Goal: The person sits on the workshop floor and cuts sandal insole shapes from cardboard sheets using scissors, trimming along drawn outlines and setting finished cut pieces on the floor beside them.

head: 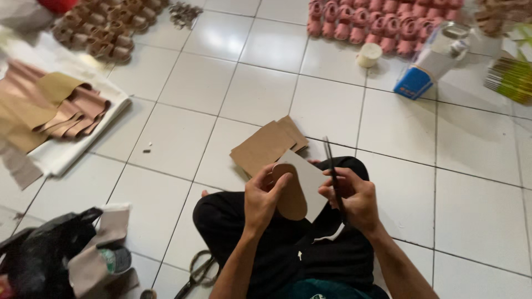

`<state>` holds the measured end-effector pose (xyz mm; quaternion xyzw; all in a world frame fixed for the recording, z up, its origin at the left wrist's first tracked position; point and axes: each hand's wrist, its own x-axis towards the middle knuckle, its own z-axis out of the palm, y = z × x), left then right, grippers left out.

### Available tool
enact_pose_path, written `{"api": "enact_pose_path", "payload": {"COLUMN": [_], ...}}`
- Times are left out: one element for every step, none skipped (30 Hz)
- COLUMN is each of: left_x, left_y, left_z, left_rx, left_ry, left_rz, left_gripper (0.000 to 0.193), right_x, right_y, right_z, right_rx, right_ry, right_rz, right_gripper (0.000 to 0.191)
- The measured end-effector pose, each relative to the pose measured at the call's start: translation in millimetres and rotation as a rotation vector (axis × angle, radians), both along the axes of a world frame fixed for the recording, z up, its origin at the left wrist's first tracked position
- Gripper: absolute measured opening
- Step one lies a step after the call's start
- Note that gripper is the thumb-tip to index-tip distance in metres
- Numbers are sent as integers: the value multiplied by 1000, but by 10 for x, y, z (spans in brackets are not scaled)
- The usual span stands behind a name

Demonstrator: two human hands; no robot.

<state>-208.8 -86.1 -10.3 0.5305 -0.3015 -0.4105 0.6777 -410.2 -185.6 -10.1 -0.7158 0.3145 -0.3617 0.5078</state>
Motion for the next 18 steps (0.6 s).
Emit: {"api": "enact_pose_path", "payload": {"left_x": [7,26,32,28,18,-5,-28,-46,-65,-89,-106,-105,-109,-111,-109,-102,-99,-92], "left_y": [-18,-30,-36,-37,-35,-26,-17,-17,-13,3,16,23,43,62,80,99,112,126], "left_z": [19,26,27,18,6,-6,-15,-23,-29,-33,-39,-42,-52,-64,-78,-99,-116,-138], "left_rx": [-24,-48,-48,-46,-46,-66,-91,-121,-126,-124,-123,-126,-125,-124,-131,-138,-149,-132], "left_ry": [5,7,22,43,66,110,151,188,177,170,161,137,115,97,121,147,171,143], "left_rz": [-3,-16,-15,-15,-16,-24,-30,-37,-31,-25,-20,-24,-31,-39,-53,-67,-79,-60], "left_gripper": [32,31,31,30,30,31,32,33,31,29,27,26,26,25,25,25,24,24], "right_x": [-7,5,17,16,17,18,20,34,36,19,8,6,-7,-16,-18,-16,-17,-4], "right_y": [-25,-36,-57,-89,-114,-125,-149,-189,-223,-243,-267,-296,-309,-313,-310,-303,-299,-291], "right_z": [-13,-39,-63,-79,-94,-107,-112,-111,-104,-89,-75,-59,-48,-42,-40,-46,-47,-58], "right_rx": [-98,-197,-293,-389,-485,-516,-550,-590,-615,-632,-651,-649,-644,-637,-644,-650,-662,-664], "right_ry": [41,77,134,196,259,252,243,229,225,225,222,233,245,260,239,218,196,196], "right_rz": [3,-4,-1,3,6,35,65,93,121,150,178,201,221,243,259,276,294,305], "right_gripper": [42,41,44,48,51,51,51,51,51,51,51,51,50,50,50,49,49,50]}}
